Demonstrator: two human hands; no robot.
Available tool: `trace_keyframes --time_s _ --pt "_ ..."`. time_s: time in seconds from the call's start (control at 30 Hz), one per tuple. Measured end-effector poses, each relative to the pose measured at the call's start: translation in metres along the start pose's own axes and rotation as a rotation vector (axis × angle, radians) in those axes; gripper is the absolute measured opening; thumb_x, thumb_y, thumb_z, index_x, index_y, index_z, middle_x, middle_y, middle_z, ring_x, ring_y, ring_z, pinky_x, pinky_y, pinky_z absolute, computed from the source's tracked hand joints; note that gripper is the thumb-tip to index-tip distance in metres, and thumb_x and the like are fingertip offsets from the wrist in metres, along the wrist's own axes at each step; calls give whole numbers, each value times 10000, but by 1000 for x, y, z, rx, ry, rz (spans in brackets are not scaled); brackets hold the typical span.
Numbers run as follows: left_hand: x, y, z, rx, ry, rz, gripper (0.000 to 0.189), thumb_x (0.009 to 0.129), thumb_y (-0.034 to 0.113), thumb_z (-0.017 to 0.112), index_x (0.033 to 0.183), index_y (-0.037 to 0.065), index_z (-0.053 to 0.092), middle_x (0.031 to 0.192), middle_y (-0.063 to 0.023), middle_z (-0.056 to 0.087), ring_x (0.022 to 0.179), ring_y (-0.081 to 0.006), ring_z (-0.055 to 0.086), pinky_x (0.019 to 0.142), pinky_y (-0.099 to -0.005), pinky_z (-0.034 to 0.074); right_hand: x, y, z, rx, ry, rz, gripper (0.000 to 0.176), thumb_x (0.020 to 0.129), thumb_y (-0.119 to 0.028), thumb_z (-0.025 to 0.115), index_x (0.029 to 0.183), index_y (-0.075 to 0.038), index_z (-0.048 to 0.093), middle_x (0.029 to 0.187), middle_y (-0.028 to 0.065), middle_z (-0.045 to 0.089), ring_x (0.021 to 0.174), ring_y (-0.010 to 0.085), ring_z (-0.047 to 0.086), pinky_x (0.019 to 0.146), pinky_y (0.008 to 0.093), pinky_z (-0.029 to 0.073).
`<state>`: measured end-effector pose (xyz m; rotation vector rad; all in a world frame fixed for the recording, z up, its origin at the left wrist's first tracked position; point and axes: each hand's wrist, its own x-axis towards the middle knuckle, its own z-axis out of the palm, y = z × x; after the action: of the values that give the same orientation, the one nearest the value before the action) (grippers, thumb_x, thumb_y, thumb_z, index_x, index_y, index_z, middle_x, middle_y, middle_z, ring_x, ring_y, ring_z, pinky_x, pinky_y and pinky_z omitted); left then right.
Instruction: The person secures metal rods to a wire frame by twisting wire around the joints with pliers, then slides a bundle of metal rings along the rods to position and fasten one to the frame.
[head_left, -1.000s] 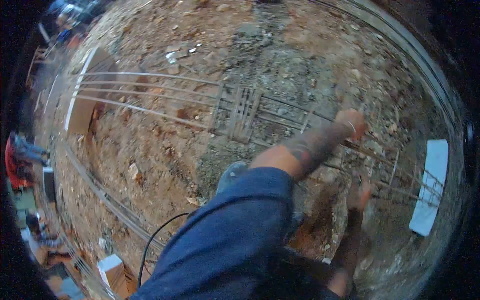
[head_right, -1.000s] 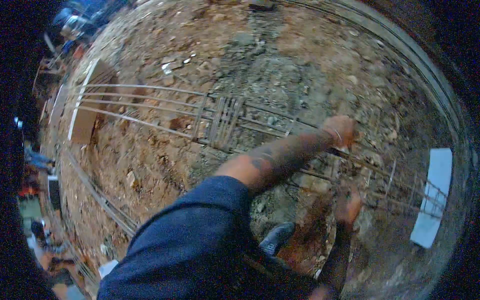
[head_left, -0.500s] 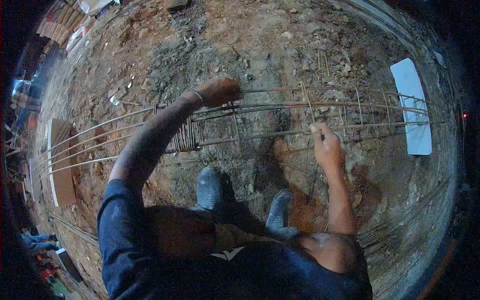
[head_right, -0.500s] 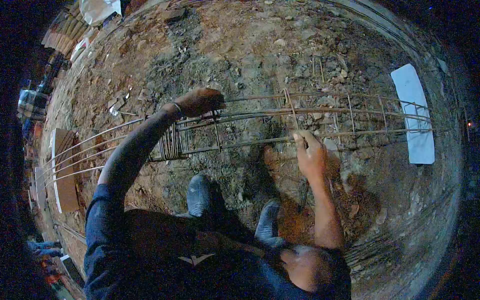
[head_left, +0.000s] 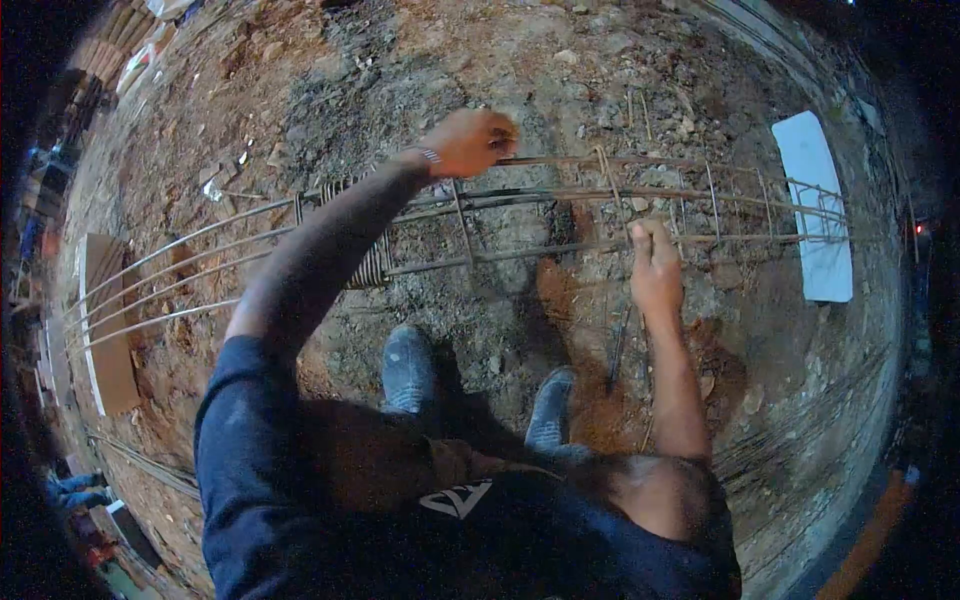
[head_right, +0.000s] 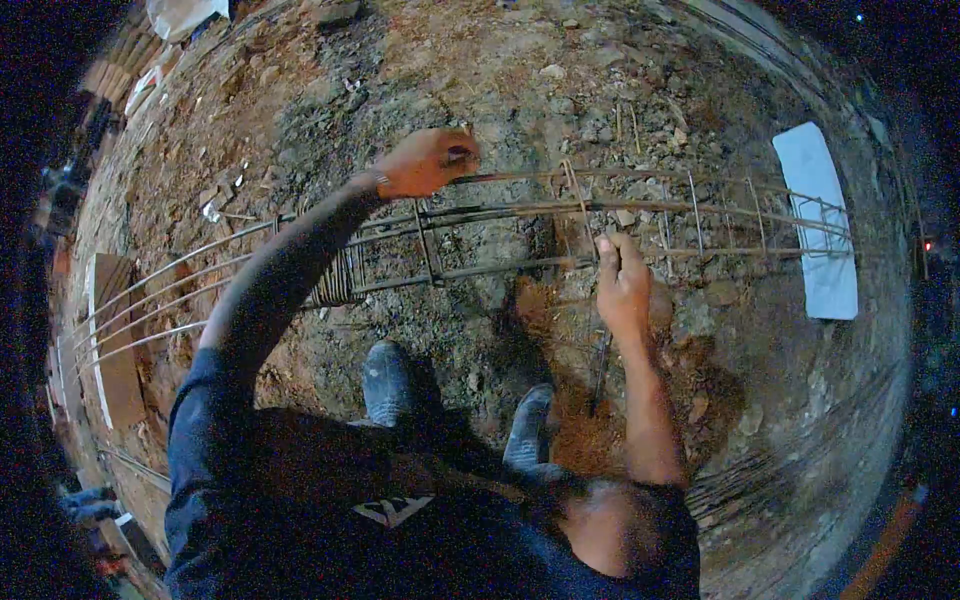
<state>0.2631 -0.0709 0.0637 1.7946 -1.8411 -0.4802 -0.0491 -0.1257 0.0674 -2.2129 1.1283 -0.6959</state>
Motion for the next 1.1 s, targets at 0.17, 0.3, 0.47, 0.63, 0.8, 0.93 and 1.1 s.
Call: trace_keyframes --time_s 0.17,0.3,0.47,0.63,0.8,0.93,1.1 --pt "49 25 57 -27 -114 115 403 865 402 482 921 24 611 811 -189 609 771 -354 594 689 -385 473 2 5 7 -8 51 -50 298 901 -291 491 976 -19 585 877 152 626 777 283 593 712 347 444" --pt "76 31 67 -449 -190 -200 552 844 510 474 776 -5 662 699 -144 641 678 -270 632 645 -383 488 6 8 12 -145 27 63 270 858 -262 564 976 -22 602 875 169 629 785 289 598 729 343 450" --pt "104 25 93 -479 -204 -135 534 822 543 498 735 50 681 623 -65 633 597 -205 619 576 -334 481 12 17 15 -241 90 -61 236 819 -200 606 973 -21 605 847 187 626 790 297 614 697 339 453" --pt "114 3 109 -402 -255 -99 481 822 524 513 751 79 681 614 -63 622 561 -175 587 566 -322 477 18 -1 5 6 -58 190 206 819 -160 598 957 -8 599 838 168 632 781 274 618 681 324 452" --pt "117 -10 101 7 -250 441 287 894 309 498 1099 133 595 721 -63 617 493 -144 547 418 -300 405 6 29 5 75 151 123 184 873 -172 517 948 -37 617 901 125 632 843 242 590 759 346 441" --pt "119 14 83 -668 -571 -418 325 853 347 550 1094 134 592 677 -38 590 459 -157 507 388 -309 391 6 43 2 -34 137 -183 224 889 -199 488 965 -31 615 957 129 625 889 290 574 821 351 428" --pt "110 19 82 51 -170 174 387 829 456 538 950 105 647 738 -94 616 500 -259 530 489 -374 452 -4 39 2 -116 -15 121 279 884 -235 503 1043 -19 582 993 172 611 894 350 581 789 381 450"
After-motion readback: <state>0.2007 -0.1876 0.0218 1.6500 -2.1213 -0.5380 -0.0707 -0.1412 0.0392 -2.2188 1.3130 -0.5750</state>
